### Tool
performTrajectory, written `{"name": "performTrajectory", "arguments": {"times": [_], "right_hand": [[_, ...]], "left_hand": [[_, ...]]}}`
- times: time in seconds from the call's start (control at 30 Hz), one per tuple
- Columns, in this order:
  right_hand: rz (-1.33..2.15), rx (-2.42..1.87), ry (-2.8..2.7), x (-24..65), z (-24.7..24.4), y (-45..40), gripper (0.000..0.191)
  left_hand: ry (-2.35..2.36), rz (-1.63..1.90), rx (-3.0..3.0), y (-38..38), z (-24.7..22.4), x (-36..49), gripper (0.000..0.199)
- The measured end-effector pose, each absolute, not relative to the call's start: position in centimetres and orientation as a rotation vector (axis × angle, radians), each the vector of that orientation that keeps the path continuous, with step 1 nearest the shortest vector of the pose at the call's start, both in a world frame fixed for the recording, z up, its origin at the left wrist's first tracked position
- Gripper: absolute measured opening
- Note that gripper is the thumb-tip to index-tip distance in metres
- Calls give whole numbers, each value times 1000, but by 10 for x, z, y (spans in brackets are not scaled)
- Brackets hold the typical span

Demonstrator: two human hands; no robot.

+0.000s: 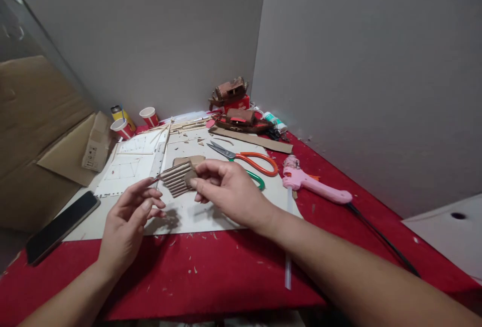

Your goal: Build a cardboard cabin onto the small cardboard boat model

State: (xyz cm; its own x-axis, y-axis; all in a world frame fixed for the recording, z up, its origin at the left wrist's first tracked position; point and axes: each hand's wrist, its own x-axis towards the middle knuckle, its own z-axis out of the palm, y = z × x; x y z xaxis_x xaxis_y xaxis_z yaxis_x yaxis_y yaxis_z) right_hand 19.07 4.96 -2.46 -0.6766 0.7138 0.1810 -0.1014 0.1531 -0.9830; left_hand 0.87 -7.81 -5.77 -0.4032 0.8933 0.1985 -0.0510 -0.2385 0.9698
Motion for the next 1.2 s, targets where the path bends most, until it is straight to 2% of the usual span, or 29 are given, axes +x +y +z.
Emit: {"name": "performTrajectory", "arguments": {"times": [0.17, 0.33, 0.4, 0.57, 0.7, 0.9, 1.0, 1.2], "right_hand": [[1703, -665, -1717, 189, -23, 50, 26], [1676, -695, -1983, 187, -29, 40, 19], [1525, -681, -2179, 190, -35, 39, 19], [809, -509, -2428, 194, -40, 40, 15], [716, -330, -2454, 182, -36, 39, 17], [343, -273, -2596, 168, -33, 40, 24], [236, -276, -2663, 170, -30, 39, 22], [376, -415, -2778, 184, -32, 27, 15]], "left_hand": [[1328, 1687, 887, -75, -59, 3, 16], [1370, 1732, 798, -73, -55, -1, 16], [1348, 1697, 794, -72, -54, -1, 18], [1281, 1590, 795, -68, -59, -2, 19], [1206, 1477, 846, -71, -67, -1, 20], [1090, 1388, 1024, -78, -69, 0, 24], [1103, 1383, 1164, -78, -66, 3, 29], [1134, 1336, 1405, -82, -64, 12, 39]]}}
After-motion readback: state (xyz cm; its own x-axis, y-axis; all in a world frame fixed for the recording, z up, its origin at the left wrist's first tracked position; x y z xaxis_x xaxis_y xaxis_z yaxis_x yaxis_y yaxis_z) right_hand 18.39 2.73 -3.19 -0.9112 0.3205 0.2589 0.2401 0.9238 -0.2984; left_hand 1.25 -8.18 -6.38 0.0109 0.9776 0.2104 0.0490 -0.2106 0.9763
